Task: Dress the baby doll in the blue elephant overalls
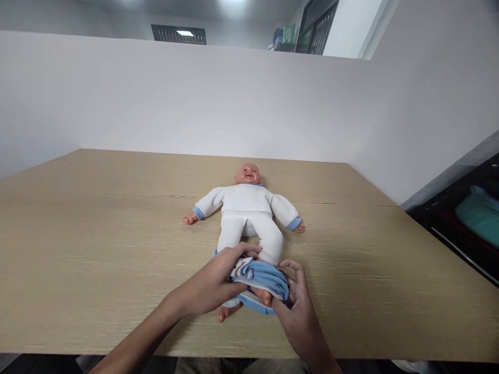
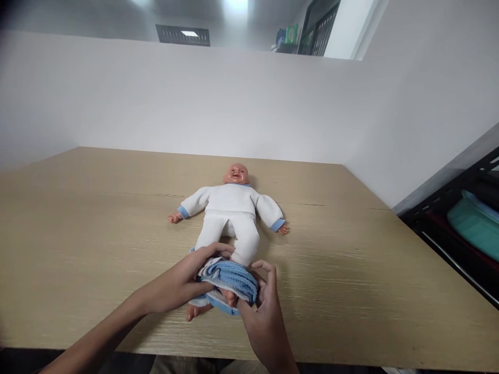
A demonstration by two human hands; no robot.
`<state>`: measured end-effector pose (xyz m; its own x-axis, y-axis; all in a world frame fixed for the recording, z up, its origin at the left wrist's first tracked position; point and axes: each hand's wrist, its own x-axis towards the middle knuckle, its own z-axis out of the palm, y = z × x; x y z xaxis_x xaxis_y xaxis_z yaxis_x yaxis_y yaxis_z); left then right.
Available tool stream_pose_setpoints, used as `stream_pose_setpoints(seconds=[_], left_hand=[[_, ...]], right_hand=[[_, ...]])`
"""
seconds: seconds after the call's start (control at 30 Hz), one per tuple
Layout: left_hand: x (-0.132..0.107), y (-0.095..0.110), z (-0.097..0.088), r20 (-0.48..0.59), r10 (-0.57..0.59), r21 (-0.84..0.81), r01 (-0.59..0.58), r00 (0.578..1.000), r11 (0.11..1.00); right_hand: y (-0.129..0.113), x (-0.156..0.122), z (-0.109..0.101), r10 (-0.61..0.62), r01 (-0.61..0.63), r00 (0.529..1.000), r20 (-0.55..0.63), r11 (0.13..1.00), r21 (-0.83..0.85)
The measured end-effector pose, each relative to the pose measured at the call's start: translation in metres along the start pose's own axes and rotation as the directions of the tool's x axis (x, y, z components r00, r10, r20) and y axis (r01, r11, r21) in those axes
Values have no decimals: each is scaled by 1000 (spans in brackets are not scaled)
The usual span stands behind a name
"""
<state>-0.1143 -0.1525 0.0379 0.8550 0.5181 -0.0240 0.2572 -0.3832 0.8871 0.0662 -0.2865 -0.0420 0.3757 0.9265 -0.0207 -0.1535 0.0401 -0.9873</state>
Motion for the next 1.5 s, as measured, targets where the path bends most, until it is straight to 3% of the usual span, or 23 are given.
stream_pose_setpoints(seconds=[0.13,0.23,0.37,0.47,0.57,0.67,0.8,0.93,1.03,1.17,1.27,1.4,1.5], left_hand=[[7,-7,1,-82,24,101,-16,996,995],[15,-13,0,-122,75,226,-46,990,973],[19,-13,-9,-79,114,261,-90,990,961],[14,-12,-19,15,38,222,-40,999,974],[11,-13,-28,70,2,142,-12,998,990],[20,-16,-31,49,42,93,-47,998,995],[40,-18,-30,-90,103,72,-97,991,993],[43,-32,-36,-220,101,203,-55,970,978],[33,-49,-47,-237,77,237,-19,968,971],[31,-60,-59,-214,16,120,9,977,993],[45,-60,-64,-270,31,77,-11,962,997],[62,-68,-66,-357,-14,-27,5,934,1000],[61,-84,-68,-312,-67,-176,12,948,984]], right_hand=[[-6,13,-12,-135,141,990,45,961,-238],[-16,35,-23,-181,224,972,151,906,-358],[-39,60,-35,-115,226,930,350,927,-298],[-57,67,-46,-28,167,871,491,956,-242],[-65,72,-55,9,153,828,561,958,-241],[-61,88,-55,-11,159,853,521,958,-240],[-46,121,-44,-58,125,927,372,979,-160],[-30,140,-42,-62,126,939,339,977,-172],[-23,136,-46,-55,143,940,337,960,-242],[-30,132,-41,-199,323,922,332,870,-373],[-35,141,-28,-306,434,888,344,806,-402],[-23,156,-18,-315,377,922,225,866,-330],[-6,158,-21,-256,287,956,143,913,-288]])
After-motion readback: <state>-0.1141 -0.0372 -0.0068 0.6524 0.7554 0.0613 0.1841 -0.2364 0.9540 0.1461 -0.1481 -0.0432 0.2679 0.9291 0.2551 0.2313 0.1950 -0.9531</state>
